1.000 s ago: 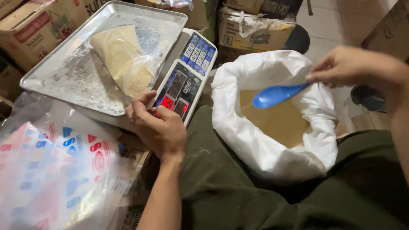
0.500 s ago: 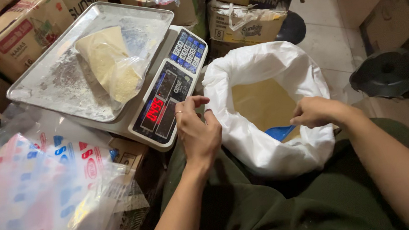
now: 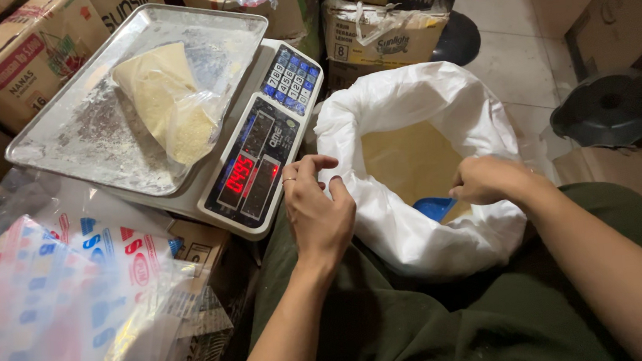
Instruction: The person scoops a beige powder from a large sack into small plastic bags, weighs each bag on a digital scale, and ties the bags shut. The process is repeated multiple times, with finished bags placed aside.
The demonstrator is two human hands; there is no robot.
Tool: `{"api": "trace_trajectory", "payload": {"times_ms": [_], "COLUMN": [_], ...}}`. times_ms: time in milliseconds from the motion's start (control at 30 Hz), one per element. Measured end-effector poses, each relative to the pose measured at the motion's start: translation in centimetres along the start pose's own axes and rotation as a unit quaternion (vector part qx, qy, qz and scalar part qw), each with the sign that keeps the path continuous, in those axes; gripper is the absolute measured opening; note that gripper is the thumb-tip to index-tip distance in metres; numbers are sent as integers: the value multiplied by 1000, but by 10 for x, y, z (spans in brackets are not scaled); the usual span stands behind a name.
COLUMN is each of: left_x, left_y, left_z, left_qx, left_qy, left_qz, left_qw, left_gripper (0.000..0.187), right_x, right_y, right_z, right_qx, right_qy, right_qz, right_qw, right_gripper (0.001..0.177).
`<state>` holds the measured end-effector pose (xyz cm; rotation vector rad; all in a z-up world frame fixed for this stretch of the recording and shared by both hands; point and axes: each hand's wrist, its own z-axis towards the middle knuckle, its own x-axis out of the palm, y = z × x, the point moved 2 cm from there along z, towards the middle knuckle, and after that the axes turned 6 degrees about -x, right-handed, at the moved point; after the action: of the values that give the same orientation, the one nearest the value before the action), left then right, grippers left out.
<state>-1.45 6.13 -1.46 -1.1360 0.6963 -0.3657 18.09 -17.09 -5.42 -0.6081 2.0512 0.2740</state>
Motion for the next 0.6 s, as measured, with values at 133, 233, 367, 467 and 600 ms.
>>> {"api": "trace_trajectory", "payload": {"times_ms": [133,233,367,467,600], "left_x": [0,0,0,-2,-4], "left_y": [-1,-4,-4,-4,-4], "left_z": [0,-1,0,1,0], "left_qx": [-7,-3,-41,-27,-4], "left_qy": [7,5,26,17,8], "left_qz": [-5,-6,-17,-18,-10], "left_qw": [1000,1000,999,999,1000], "left_gripper": [23,23,23,23,22], "right_x": [-4,1,17,25,32], "right_y": [6,13,27,30,34], "right_z": [-1,0,3,5,11], "right_qx": [21,36,40,17,-8], "right_qy": [-11,-35,-32,-22,-37], "right_qz": [-3,-10,-37,-43,-52], "right_qw": [1000,999,998,999,998], "right_gripper": [35,35,34,30,28]}}
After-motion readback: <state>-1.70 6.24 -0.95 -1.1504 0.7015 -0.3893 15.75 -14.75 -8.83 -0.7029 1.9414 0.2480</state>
